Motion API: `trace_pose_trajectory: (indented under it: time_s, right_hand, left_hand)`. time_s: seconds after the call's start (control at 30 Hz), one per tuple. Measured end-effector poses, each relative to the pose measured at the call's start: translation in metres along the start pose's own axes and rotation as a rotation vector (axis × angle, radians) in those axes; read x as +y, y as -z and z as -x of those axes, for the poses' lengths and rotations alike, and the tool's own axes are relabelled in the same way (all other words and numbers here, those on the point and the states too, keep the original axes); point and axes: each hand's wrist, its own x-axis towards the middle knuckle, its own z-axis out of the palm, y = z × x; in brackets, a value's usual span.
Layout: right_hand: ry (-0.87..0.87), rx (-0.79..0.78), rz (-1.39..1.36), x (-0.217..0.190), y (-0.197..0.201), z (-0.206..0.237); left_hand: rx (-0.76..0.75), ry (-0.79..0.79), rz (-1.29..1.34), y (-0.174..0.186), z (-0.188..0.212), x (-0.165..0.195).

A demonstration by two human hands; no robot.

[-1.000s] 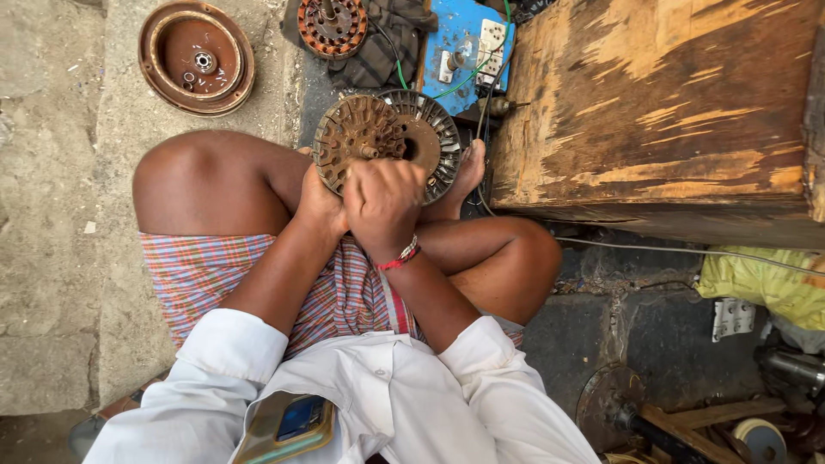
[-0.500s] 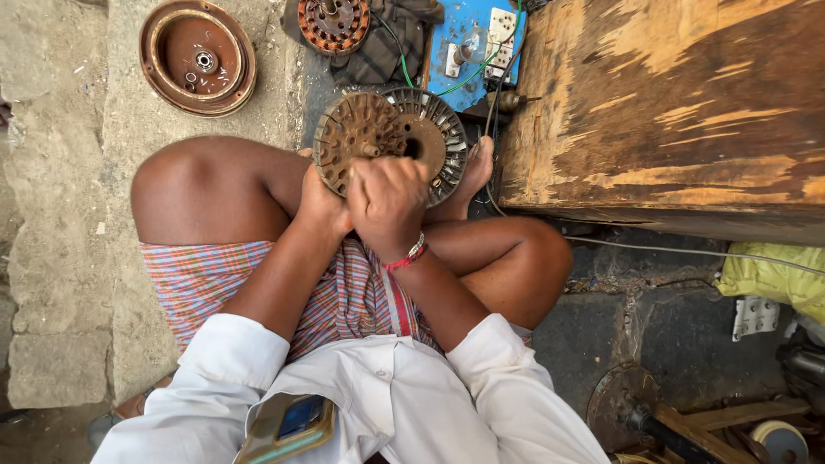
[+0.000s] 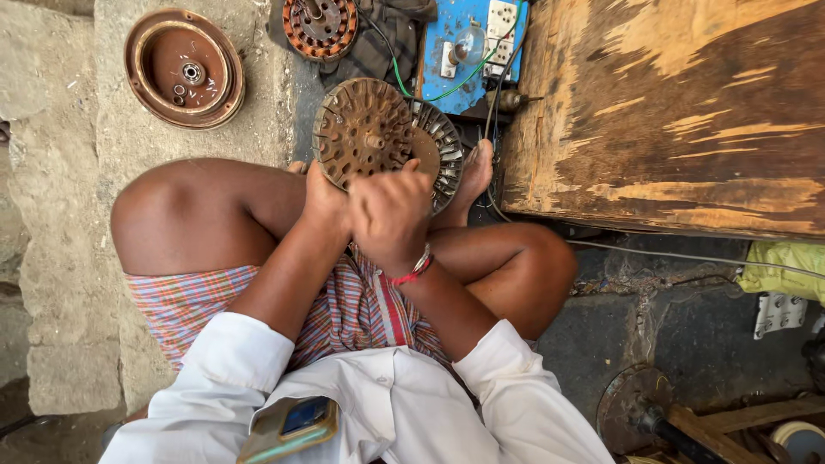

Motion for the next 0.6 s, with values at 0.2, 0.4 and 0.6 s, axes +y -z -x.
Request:
trace_pose_trajectory:
  time_s: [0.2,0.4,0.6]
  right_hand:
    - [-0.128,0.014,0.049,0.004,-0.005,0.0]
    - [-0.11,0.015,-0.035,0.003,-0.004,0.002]
    - [-0.131,-0.025,0.007,0.004,-0.01,0.007]
  left_hand:
    - [0.103,0.01,0.069,-0.004,0.004,0.002]
    - [0.108,0.018,0.011,0.003,0.009,0.003]
    - [0.153,0.046,0.061,0.011,0.01,0.001]
